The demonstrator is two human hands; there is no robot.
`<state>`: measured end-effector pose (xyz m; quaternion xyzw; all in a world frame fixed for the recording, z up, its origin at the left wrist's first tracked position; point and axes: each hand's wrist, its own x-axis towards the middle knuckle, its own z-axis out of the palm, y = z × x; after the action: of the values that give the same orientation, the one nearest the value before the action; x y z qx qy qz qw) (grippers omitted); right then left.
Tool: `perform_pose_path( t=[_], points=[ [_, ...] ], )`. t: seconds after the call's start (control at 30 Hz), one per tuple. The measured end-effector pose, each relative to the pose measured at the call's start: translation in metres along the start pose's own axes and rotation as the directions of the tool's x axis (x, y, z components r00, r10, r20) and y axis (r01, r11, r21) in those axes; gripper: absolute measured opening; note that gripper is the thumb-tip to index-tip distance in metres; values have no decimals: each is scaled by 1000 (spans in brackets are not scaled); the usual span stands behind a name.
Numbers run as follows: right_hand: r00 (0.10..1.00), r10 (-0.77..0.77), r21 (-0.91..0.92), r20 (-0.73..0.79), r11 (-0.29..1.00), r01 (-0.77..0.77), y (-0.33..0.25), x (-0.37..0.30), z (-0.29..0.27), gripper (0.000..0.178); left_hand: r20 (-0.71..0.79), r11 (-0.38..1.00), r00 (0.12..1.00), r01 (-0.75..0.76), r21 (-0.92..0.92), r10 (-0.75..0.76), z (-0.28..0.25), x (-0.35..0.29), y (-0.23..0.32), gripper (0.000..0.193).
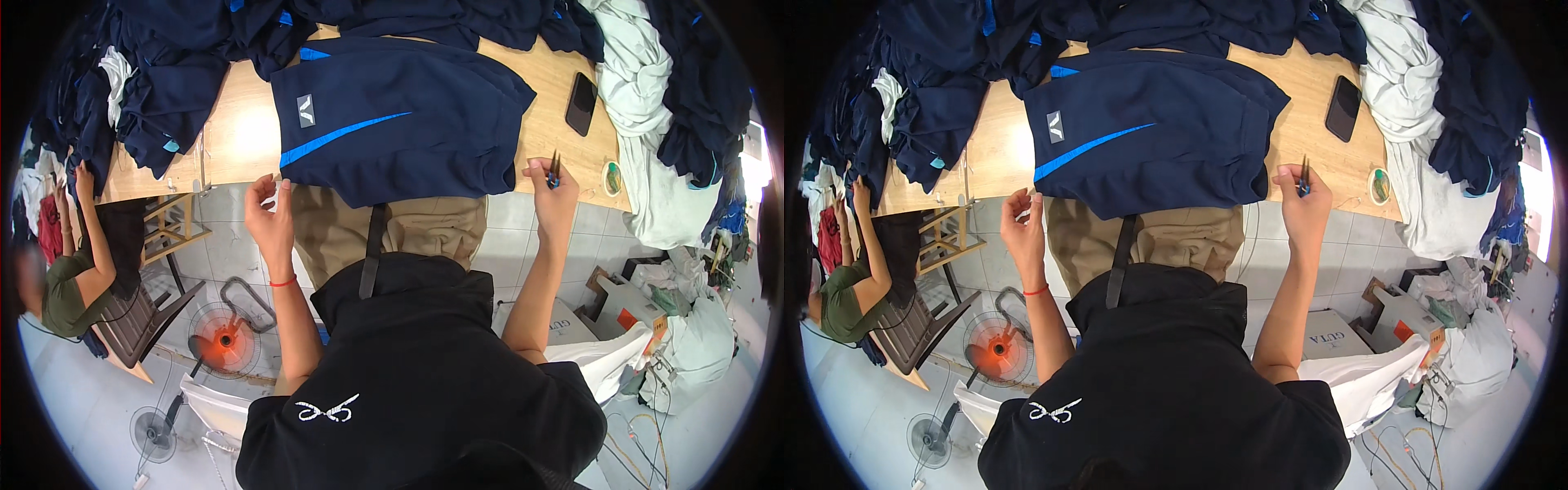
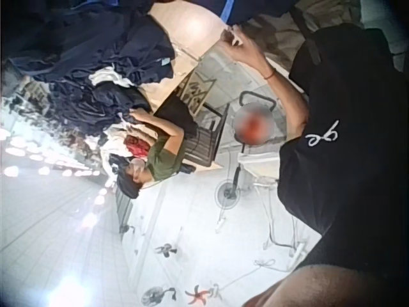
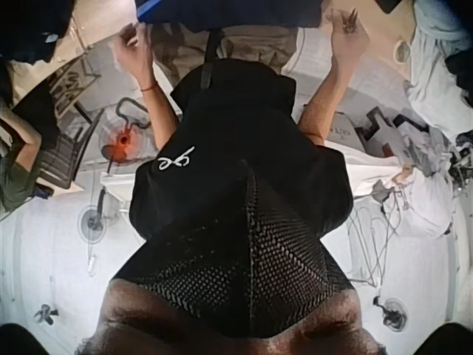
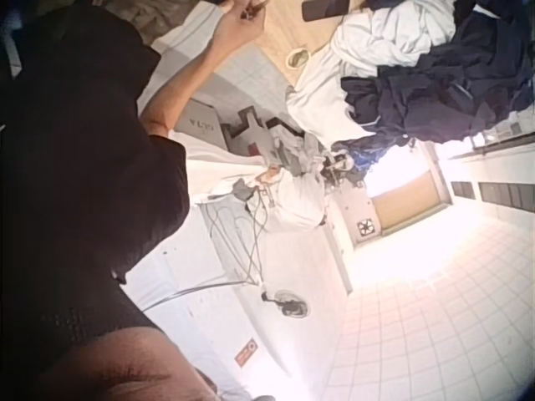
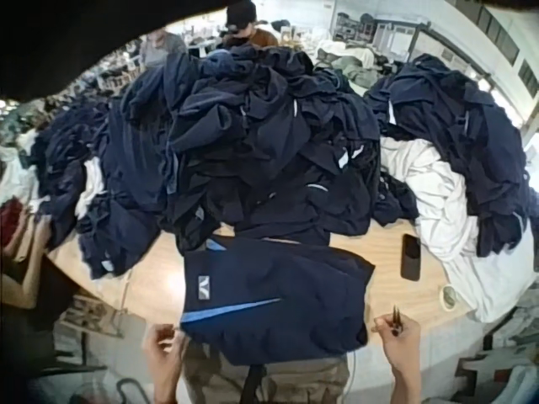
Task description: Trimming loose threads from navy blue athletic shorts using thread snips in a factory setting.
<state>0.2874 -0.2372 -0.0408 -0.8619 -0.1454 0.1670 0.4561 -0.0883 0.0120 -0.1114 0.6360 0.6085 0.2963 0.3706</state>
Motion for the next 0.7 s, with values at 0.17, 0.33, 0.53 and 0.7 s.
perform_pose_path(
  t=[0.17,0.33,0.53,0.7],
  points=[
    [995,-64,-2,71,998,65,-10,0,11,21,60,996,998,-28,82,23,-1,5,-8,35],
    [976,-189,-170,111,964,206,-9,-7,21,35,86,996,996,-41,75,35,0,9,-7,37],
    [976,-10,84,216,996,-8,3,-2,20,37,214,991,972,113,-73,-95,1,12,4,35],
    [947,-196,829,255,549,-110,-18,-2,-53,53,218,543,948,58,-838,234,-66,32,43,28]
  ],
)
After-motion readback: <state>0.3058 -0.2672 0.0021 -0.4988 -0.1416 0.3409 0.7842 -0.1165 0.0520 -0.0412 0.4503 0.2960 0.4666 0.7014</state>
